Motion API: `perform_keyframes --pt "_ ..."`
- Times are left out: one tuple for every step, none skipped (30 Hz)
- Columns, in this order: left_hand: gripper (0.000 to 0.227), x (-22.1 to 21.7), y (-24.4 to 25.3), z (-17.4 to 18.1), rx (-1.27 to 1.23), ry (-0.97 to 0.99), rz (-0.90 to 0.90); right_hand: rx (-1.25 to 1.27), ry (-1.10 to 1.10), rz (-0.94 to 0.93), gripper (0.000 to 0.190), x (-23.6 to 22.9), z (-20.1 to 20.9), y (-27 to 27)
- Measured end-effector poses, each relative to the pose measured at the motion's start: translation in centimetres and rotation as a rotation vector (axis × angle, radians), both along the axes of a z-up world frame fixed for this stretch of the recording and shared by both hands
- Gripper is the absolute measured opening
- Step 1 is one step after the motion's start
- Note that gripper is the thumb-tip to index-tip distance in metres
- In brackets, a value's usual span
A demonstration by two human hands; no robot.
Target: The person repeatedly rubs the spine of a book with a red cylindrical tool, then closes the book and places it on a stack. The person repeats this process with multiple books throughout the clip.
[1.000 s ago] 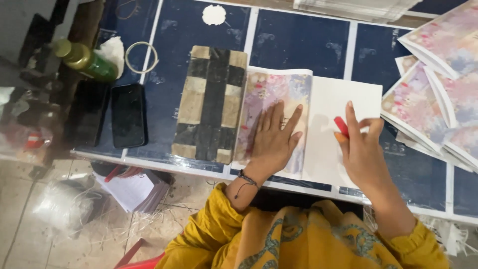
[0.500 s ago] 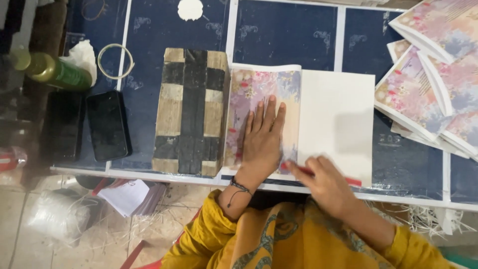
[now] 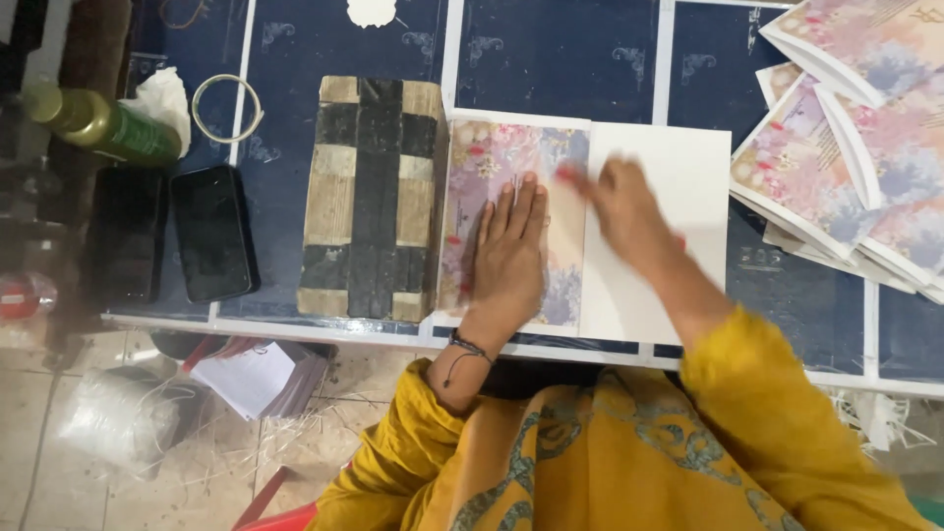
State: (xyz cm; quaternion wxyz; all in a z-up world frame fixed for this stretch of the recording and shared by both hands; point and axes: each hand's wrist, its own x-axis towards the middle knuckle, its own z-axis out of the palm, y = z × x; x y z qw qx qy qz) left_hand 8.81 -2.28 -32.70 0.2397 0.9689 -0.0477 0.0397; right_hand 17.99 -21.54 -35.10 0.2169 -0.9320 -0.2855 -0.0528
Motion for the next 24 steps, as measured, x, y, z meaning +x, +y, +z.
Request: perform_keyframes --pt "0.076 -0.1 0.1 -0.3 0.002 0.003 -0.001 0.002 0.003 -0.001 0.030 -4.0 1.0 -0.2" --pt "0.073 0.1 0.2 -0.6 -0.023 -0.006 0.006 0.006 0.176 -0.005 0.028 -7.7 2.0 -0.3" --pt "0.070 0.4 0.3 -0.8 -0.048 -0.015 0.012 0.010 0.349 -0.007 0.030 -11.4 3.0 -0.5" --pt "0.070 0.5 0.5 -1.3 -0.046 -0.019 0.006 0.013 0.345 -0.012 0.030 -12.9 3.3 -0.9" --pt "0.067 0.6 0.6 -1.9 -0.025 -0.078 0.030 -0.049 0.115 0.161 0.030 -14.4 3.5 -1.5" --pt "0.064 0.7 0.2 -2.5 -0.012 -0.142 0.049 -0.121 -0.119 0.324 0.035 -16.0 3.9 -2.6" --pt "0.064 0.3 0.5 -2.4 -0.021 -0.148 0.036 -0.130 -0.124 0.311 0.035 -16.4 4.3 -2.6" --pt "0.061 0.5 0.4 -2.4 0.009 -0.170 0.044 0.044 0.036 0.209 0.038 -16.6 4.7 -2.7" --pt "0.058 0.8 0.3 -2.4 0.037 -0.192 0.053 0.225 0.188 0.105 0.042 -16.8 5.1 -3.0" --pt "0.058 0.7 0.5 -2.6 0.029 -0.193 0.022 0.223 0.185 0.074 0.042 -15.8 5.3 -2.3" --pt "0.060 0.7 0.7 -2.8 -0.036 -0.188 0.006 0.422 0.354 -0.114 0.049 -14.7 5.4 -1.6" --pt "0.063 0.6 1.2 -3.1 -0.096 -0.182 -0.001 0.627 0.517 -0.292 0.066 -13.5 5.4 -0.8" --pt "0.063 0.4 1.1 -3.2 -0.099 -0.180 -0.021 0.632 0.511 -0.312 0.066 -13.2 4.6 0.1" --pt "0.052 0.4 1.3 -3.3 -0.180 -0.209 0.007 0.684 0.621 -0.311 0.047 -12.3 3.9 1.2" --pt "0.043 0.3 1.5 -3.3 -0.261 -0.237 0.034 0.734 0.731 -0.309 0.039 -11.4 3.3 2.3" --pt "0.043 0.0 1.3 -2.6 -0.257 -0.240 0.036 0.736 0.731 -0.304 0.039 -11.2 2.0 2.5" --pt "0.039 -0.2 1.1 -1.9 -0.334 -0.278 0.059 0.773 0.727 -0.334 0.035 -11.0 0.8 2.7" --pt "0.035 -0.1 0.7 -1.4 -0.418 -0.316 0.069 0.811 0.714 -0.375 0.033 -10.5 -0.5 2.6" --pt "0.035 -0.4 0.3 -0.3 -0.420 -0.321 0.060 0.815 0.705 -0.380 0.033 -10.6 -0.5 0.3" --pt "0.037 -0.7 0.0 0.9 -0.407 -0.309 0.089 0.823 0.622 -0.403 0.035 -10.5 -0.4 -2.1" --pt "0.038 -1.0 -0.3 2.0 -0.393 -0.297 0.118 0.830 0.538 -0.426 0.037 -10.4 -0.3 -4.4" --pt "0.038 -0.1 -1.2 1.2 -0.397 -0.294 0.117 0.826 0.539 -0.429 0.037 -10.6 2.7 -8.2" --pt "0.035 0.6 -2.0 0.4 -0.470 -0.273 0.084 0.791 0.444 -0.546 0.034 -10.8 5.6 -12.0" --pt "0.032 1.4 -2.5 -0.3 -0.539 -0.254 0.056 0.756 0.351 -0.652 0.032 -10.8 8.6 -15.4"
